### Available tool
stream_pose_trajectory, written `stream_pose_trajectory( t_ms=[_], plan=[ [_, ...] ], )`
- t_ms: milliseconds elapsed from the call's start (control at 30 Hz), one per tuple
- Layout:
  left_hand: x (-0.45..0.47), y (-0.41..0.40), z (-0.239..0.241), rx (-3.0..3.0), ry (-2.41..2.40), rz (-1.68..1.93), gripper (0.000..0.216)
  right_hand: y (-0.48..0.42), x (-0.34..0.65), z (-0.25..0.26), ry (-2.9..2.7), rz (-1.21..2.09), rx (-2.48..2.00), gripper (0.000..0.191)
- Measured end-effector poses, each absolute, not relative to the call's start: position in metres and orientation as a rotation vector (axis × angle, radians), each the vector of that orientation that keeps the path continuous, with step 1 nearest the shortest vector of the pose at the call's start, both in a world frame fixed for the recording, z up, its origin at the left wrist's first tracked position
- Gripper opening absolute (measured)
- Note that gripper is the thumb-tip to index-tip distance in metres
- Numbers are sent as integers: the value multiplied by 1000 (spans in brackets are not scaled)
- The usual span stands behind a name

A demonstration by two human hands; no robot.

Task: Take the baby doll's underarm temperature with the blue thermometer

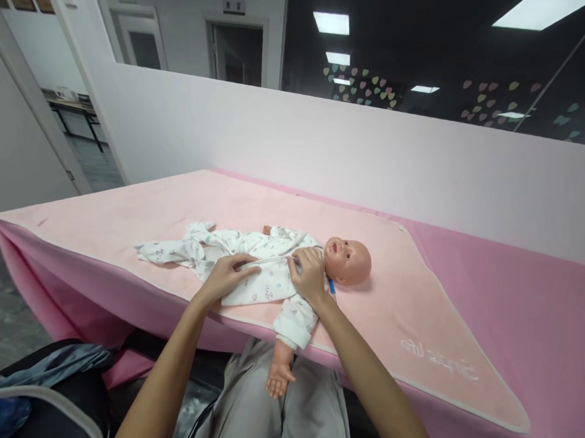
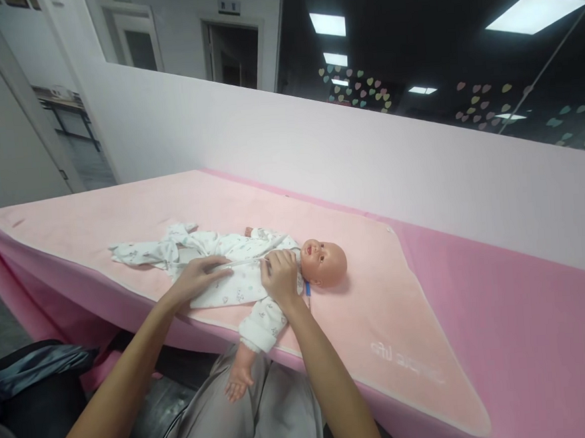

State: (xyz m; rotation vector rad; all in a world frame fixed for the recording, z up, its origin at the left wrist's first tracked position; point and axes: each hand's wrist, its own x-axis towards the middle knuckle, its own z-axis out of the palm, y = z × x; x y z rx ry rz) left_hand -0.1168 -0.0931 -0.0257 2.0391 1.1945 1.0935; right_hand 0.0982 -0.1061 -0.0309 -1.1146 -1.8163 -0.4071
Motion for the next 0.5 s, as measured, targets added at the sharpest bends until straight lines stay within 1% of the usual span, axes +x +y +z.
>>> stream_pose_trajectory(
  t_ms=[200, 500],
  plan=[
    [-111, -95, -27, 2037, 1246, 1179, 33, -107, 98, -32, -1795, -420, -1032, 13],
    [-106, -95, -26, 2068, 1253, 1199, 35, -112, 97, -30, -1755, -439, -966, 11]
  ],
)
